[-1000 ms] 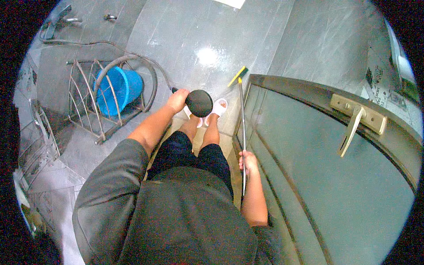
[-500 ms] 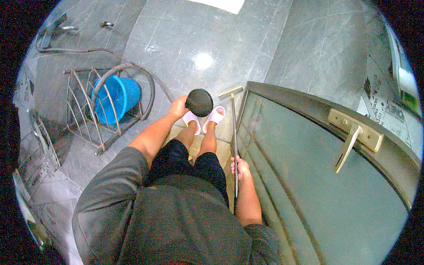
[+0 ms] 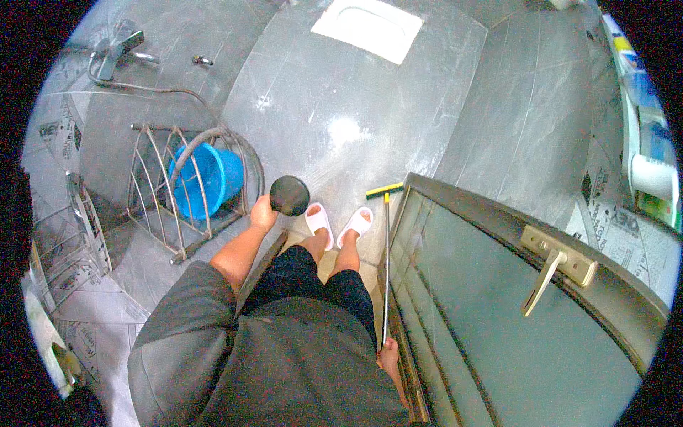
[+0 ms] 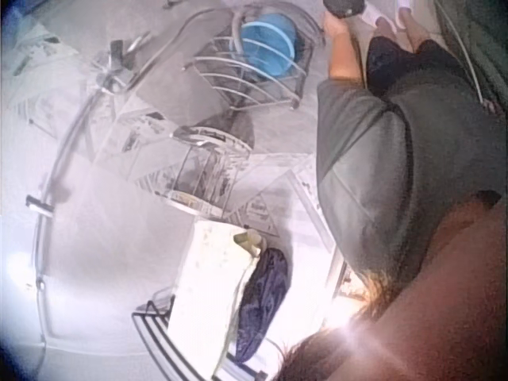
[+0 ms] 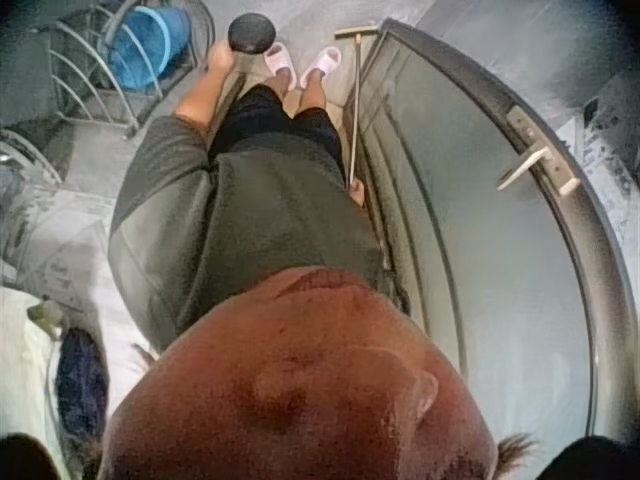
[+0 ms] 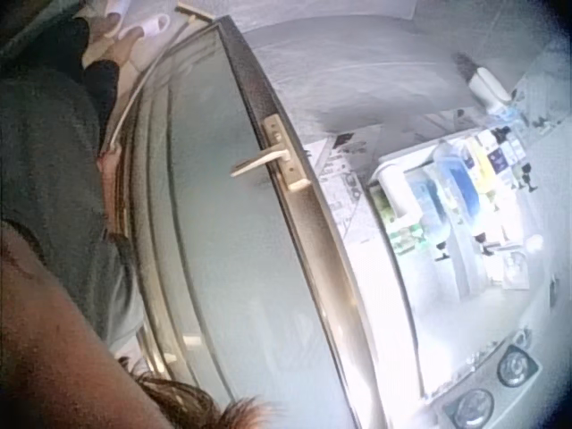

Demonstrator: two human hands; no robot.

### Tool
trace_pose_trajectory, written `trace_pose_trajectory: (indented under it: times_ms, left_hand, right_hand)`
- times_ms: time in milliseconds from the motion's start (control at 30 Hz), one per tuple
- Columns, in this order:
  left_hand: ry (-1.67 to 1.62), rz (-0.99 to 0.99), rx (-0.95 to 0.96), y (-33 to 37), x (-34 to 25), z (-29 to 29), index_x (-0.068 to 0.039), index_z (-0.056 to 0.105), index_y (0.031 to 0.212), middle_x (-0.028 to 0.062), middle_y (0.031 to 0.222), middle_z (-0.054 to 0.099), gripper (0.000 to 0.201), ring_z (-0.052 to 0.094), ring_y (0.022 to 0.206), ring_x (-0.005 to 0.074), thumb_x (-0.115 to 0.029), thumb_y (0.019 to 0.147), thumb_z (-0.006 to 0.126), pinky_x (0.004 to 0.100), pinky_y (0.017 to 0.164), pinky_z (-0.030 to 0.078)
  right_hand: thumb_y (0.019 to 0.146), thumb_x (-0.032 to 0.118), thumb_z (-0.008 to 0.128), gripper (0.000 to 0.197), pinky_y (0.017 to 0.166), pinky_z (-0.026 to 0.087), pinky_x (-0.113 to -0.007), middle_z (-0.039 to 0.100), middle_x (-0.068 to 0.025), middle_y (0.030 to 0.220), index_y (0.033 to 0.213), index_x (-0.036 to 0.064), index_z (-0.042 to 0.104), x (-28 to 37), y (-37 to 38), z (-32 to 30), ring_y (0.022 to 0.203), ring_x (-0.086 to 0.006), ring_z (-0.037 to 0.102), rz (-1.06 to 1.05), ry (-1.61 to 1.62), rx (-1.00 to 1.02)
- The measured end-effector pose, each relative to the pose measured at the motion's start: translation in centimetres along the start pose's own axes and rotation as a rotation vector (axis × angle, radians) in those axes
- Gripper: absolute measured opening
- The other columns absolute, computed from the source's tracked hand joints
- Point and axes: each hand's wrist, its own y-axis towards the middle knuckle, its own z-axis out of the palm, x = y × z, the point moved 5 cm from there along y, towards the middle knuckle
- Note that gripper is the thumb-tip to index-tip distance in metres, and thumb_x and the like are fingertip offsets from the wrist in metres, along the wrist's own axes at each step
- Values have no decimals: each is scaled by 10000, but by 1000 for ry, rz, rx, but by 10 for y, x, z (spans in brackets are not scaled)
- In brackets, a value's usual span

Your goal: The person cleans the bathroom floor using a handheld shower head to spray water and a squeegee to push the water towards the drain. They repeatedly rinse the floor and the squat toilet, moving around the small tiled room to ensure the entire surface is washed.

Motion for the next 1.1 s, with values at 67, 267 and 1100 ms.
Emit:
trace_pose_trajectory:
  times_ms: [67,267,1100]
  left_hand:
    - [-17,-37,-9,1,-1,-13,-86,563,910,148,929,562,259,529,898,326,-59,652,576,404,774,432]
    - [-154,49,-141,7,-34,-59,-58,562,877,161,886,574,258,543,864,333,-83,630,631,396,741,439]
    - [4,-345,-192,48,-44,-135,-59,576,876,166,873,600,265,572,818,336,-168,641,631,421,703,454]
  right_hand:
    - [889,314,360,295,598,437,-448,585,-178,772,1087,122,465,-32,14,8,689,-356,575,-142,-422,-131]
    - [879,265,369,272,629,430,-474,574,-230,829,1091,125,463,82,51,-5,728,-413,550,-170,-527,-109]
    - [888,318,359,338,658,412,-473,543,-246,832,906,15,506,215,164,-39,790,-410,528,-168,-747,25]
